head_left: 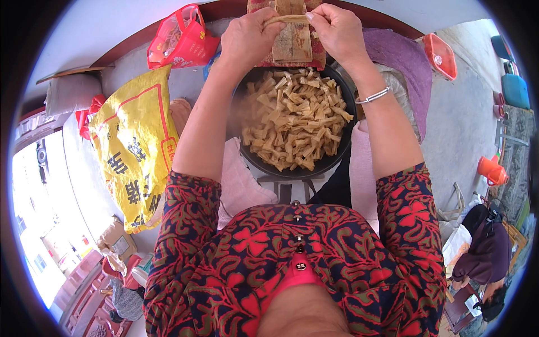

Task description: The person sits on the floor and repeatedly tears dried, light-brown strips into smaller pieces by hand, dropping them into a black bowl. The person handles the strips one at a time and occasionally adjusts the pile in the bowl.

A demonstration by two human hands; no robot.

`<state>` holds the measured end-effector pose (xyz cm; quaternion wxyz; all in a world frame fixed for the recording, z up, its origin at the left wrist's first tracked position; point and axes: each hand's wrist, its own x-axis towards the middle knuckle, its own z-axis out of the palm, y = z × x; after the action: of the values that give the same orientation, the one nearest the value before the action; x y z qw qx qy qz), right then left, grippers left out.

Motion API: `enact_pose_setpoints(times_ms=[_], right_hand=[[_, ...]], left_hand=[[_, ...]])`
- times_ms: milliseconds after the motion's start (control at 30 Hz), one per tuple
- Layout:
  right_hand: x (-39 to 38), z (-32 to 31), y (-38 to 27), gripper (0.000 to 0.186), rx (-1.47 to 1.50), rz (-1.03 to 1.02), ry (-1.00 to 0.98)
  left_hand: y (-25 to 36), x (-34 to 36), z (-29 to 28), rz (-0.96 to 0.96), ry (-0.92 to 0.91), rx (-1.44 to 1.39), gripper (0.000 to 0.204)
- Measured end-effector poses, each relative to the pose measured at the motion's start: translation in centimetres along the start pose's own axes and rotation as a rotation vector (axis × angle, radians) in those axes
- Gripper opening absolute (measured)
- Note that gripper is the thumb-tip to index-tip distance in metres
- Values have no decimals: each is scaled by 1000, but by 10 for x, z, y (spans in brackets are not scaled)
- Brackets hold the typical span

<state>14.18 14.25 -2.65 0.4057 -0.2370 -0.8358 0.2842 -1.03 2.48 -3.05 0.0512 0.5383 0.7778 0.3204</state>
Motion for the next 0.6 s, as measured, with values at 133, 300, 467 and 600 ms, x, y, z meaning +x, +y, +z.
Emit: enact_pose_setpoints(times_ms=[133,300,467,600], right_hand=[[0,4,3,18,-34,10,-26],[-3,6,20,25,-307,178,-305],[2,-8,29,28,-407,253,-397],[-16,7,-28,23,597,386,-401]], left_hand=[[-11,0,6,-11,19,-35,27],[-2,1,4,-66,-60,68,32],[31,-16,-25,-152,-336,185,34],[45,-57,-16,-178,-115,-240,40]])
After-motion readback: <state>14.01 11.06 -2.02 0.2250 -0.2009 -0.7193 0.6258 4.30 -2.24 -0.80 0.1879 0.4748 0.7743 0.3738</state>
